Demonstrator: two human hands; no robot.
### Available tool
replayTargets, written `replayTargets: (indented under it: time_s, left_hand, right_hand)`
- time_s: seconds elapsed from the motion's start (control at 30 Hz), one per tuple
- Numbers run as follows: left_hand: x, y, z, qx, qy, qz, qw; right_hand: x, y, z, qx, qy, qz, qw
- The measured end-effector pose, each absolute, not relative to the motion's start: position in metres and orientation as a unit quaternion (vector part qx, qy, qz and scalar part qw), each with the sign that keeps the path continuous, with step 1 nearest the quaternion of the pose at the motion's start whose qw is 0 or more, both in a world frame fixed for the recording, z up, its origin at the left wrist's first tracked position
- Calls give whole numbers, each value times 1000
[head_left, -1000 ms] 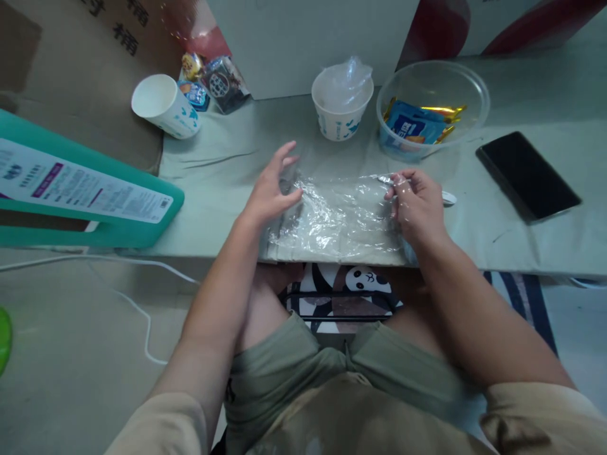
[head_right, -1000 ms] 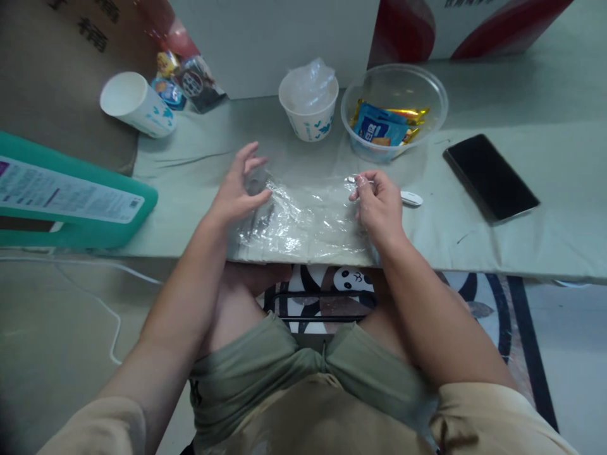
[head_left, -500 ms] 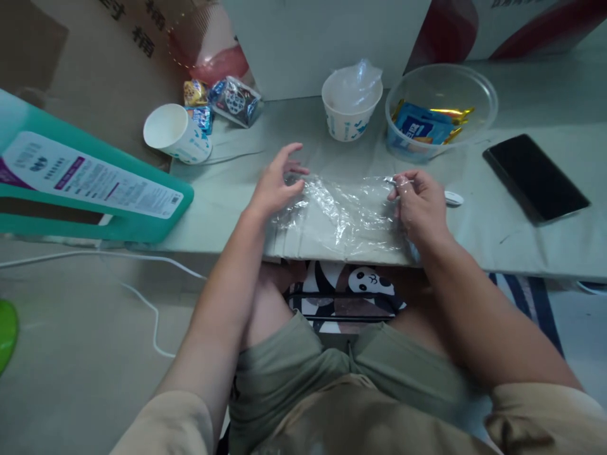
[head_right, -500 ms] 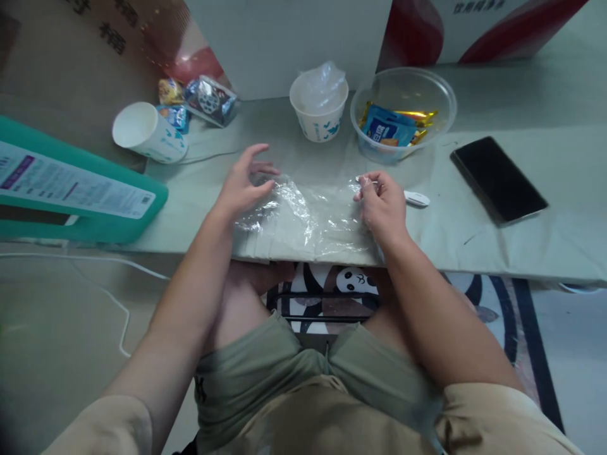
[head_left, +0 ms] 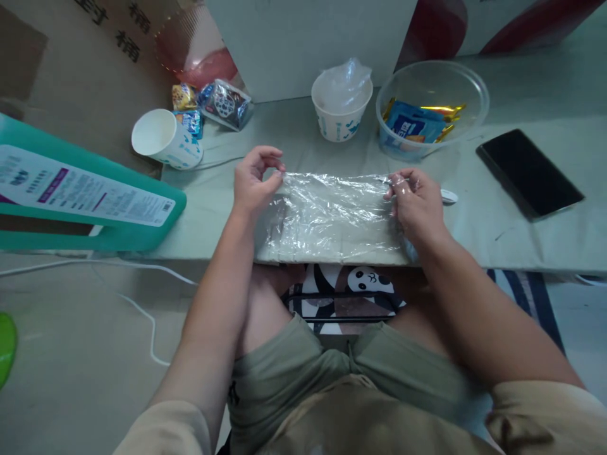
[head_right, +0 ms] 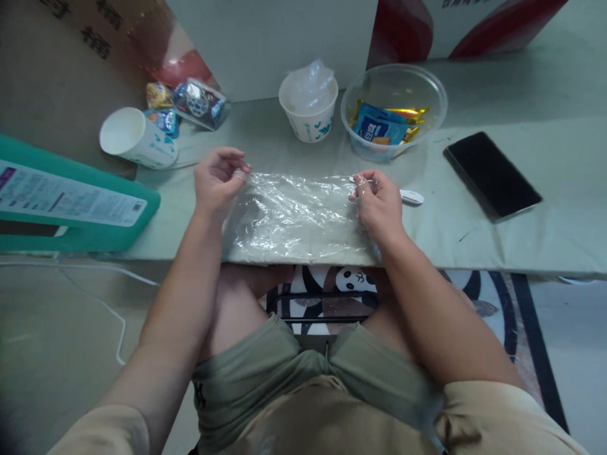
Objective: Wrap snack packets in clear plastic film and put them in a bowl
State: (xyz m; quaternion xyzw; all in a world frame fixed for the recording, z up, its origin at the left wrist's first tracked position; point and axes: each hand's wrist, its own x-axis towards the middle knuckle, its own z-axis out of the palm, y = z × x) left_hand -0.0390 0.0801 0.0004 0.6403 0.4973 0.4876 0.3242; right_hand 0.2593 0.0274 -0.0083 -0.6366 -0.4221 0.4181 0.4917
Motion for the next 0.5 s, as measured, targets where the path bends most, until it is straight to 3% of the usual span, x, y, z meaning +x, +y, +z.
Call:
replayTargets:
  time_s: [0.1,0.23,0.5]
  left_hand:
    - [-55,65,11,626,486,520,320]
    - [-78,41,26,629,471,476,395]
    - [-98,14,54,732,421,209,493]
  right_hand:
    - [262,28,-11,-636,-431,404,496]
    - [266,30,-17,-640,-465,354,498]
    - [271,26,-11,-616,-561,319,452]
